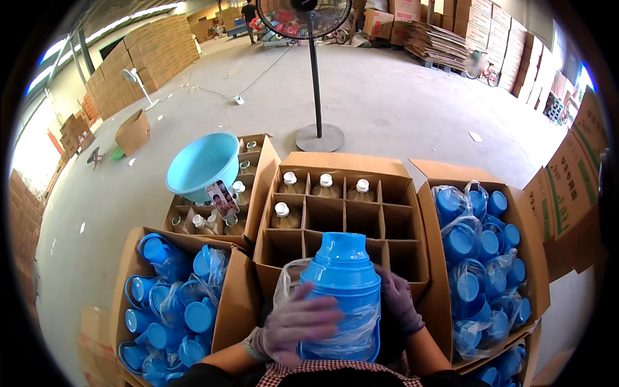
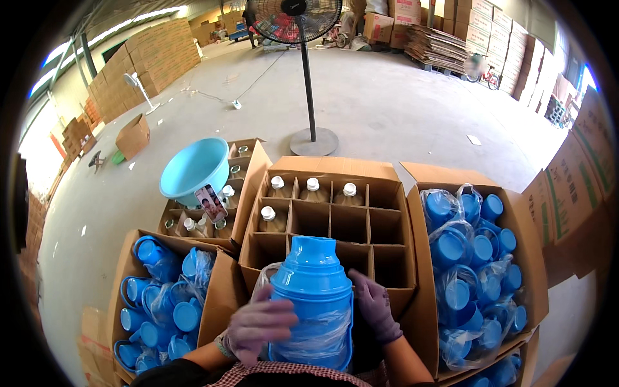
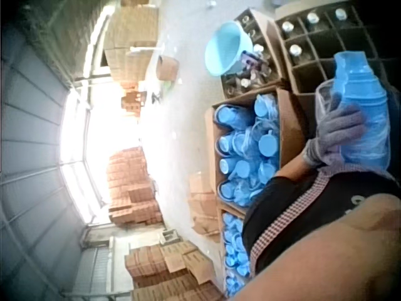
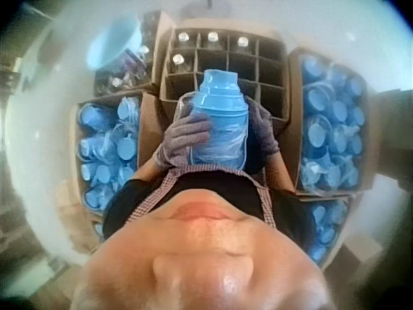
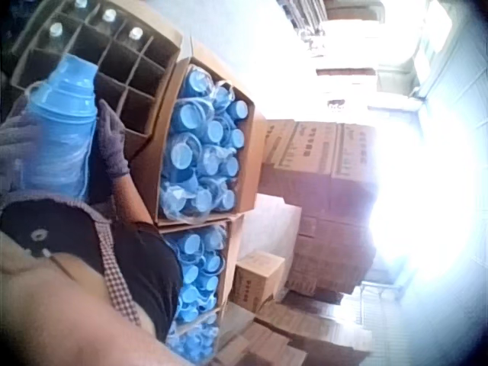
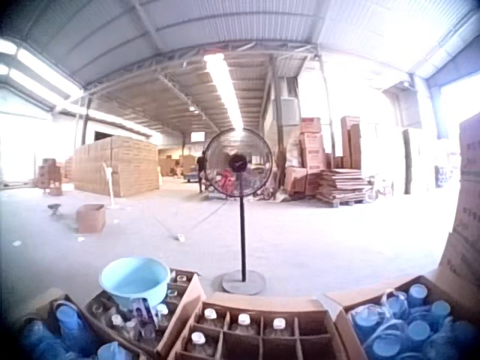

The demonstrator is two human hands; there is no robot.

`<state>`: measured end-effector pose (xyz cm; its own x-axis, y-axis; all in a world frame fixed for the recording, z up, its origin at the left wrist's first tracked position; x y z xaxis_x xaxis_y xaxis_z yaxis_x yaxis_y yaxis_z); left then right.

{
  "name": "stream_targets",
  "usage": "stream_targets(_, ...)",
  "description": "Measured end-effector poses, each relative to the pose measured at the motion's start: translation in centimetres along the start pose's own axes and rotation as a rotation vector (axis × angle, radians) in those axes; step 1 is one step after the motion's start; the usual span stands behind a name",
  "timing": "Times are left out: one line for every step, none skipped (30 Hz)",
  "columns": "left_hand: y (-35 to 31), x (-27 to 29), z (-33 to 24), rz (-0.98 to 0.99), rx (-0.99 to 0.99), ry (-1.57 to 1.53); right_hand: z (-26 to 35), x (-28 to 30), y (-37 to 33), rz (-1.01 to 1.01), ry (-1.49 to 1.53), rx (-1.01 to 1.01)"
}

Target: The person assembles thermoses by inserting metallic liners into blue plastic casings, attaching the lids, and placing the finished items back into a cardboard box.

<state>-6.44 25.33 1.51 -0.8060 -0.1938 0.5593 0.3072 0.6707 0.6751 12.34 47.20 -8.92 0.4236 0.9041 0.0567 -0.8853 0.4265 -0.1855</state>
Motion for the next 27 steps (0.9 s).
stream_targets(-0.8, 0.9, 0.8, -0.031, 0.177, 0.099, 2.8, -0.7, -0.5, -0.089, -0.095, 0.268)
stream_targets(-2.3, 0.1, 2.3, -0.172, 0.486, -0.071, 5.2, -2.0, -1.2, -0.170, -0.168, 0.522)
stream_targets(-4.2, -0.8, 3.9, -0.372, 0.770, -0.275, 7.3, -3.4, -1.4, -0.126, -0.212, 0.703)
stream_targets(-5.4, -1.3, 6.3, -0.454, 0.909, -0.454, 7.7, -3.7, -1.6, -0.010, -0.413, 0.786)
stream_targets(-3.4, -0.8, 4.8, -0.345, 0.742, -0.225, 6.4, -3.6, -1.2, -0.023, -0.237, 0.679)
stream_targets(-0.9, -0.6, 2.8, -0.239, 0.556, -0.023, 4.6, -3.2, -1.1, -0.046, -0.081, 0.562)
stream_targets(0.0, 0.2, 2.0, -0.055, 0.377, -0.083, 1.3, -0.3, -0.3, 0.034, -0.228, 0.247)
stream_targets(-0.2, 1.0, 1.8, -0.022, 0.307, -0.026, -1.0, 1.0, 0.7, 0.036, -0.012, -0.045)
stream_targets(-1.1, 1.1, 1.6, -0.006, 0.253, 0.023, -0.5, 0.5, 0.4, -0.081, -0.030, 0.097)
stream_targets(-1.5, 0.9, 1.9, 0.004, 0.184, 0.083, 1.2, -0.3, 0.2, -0.199, -0.060, 0.256)
stream_targets(-3.4, -0.2, 3.8, -0.308, 0.352, -0.010, 3.5, -1.4, 0.1, -0.183, -0.134, 0.507)
stream_targets(-4.0, -0.7, 4.6, -0.355, 0.557, -0.150, 5.9, -2.8, -0.9, -0.166, -0.196, 0.744)
stream_targets(-4.4, -1.1, 4.9, -0.418, 0.754, -0.286, 7.5, -3.9, -1.6, -0.032, -0.312, 0.765)
stream_targets(-2.5, -0.6, 3.9, -0.256, 0.702, -0.182, 7.3, -5.0, -1.9, -0.128, -0.341, 0.761)
stream_targets(-1.0, -0.3, 2.4, -0.279, 0.547, 0.028, 5.0, -3.6, -1.1, -0.034, -0.100, 0.486)
stream_targets(-0.3, -0.3, 1.6, -0.186, 0.388, 0.005, 1.6, -1.5, 0.0, 0.065, 0.138, 0.200)
stream_targets(-0.1, -0.5, 1.0, -0.101, 0.227, -0.018, -1.8, 0.1, 0.6, 0.119, 0.343, -0.183)
stream_targets(-0.6, -0.7, 0.4, -0.034, 0.090, -0.023, 1.1, -1.1, 0.6, 0.049, 0.197, 0.021)
stream_targets(-1.2, 0.4, 0.8, -0.037, 0.215, 0.078, 3.9, -3.3, 0.0, -0.012, 0.057, 0.231)
stream_targets(-2.0, 1.0, 2.0, -0.203, 0.382, 0.091, 6.3, -4.4, -0.6, -0.069, -0.078, 0.450)
stream_targets(-4.2, -0.3, 4.4, -0.414, 0.621, -0.085, 5.6, -4.2, -0.6, -0.037, 0.014, 0.360)
stream_targets(-5.6, -1.4, 6.4, -0.611, 0.836, -0.272, 3.8, -3.7, -0.7, -0.023, 0.107, 0.279)
stream_targets(-3.9, -1.3, 5.2, -0.485, 0.725, -0.181, 1.6, -2.8, -0.7, -0.028, 0.193, 0.209)
stream_targets(-2.2, -0.8, 3.4, -0.359, 0.614, -0.085, -0.4, -1.8, -0.7, -0.035, 0.282, 0.138)
stream_targets(-1.4, 0.1, 2.8, -0.236, 0.406, 0.002, -2.0, -1.2, -0.4, -0.035, 0.375, 0.065)
stream_targets(-1.5, 0.3, 2.0, -0.187, 0.320, 0.026, -1.6, -1.4, 0.1, -0.018, 0.472, -0.021)
stream_targets(-1.5, 0.4, 1.5, -0.136, 0.233, 0.050, -0.7, -1.1, 0.2, 0.005, 0.251, 0.017)
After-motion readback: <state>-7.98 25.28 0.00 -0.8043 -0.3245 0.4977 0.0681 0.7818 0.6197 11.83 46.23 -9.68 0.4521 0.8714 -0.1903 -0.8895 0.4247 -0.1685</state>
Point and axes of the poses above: each hand's wrist, its own y-axis towards the middle knuckle, its own x-axis out of the back of the hand, z = x × y, the point moved 2 cm from there along y, towards the middle knuckle, and after that the axes turned 12 degrees about z, right-handed, at the moved point
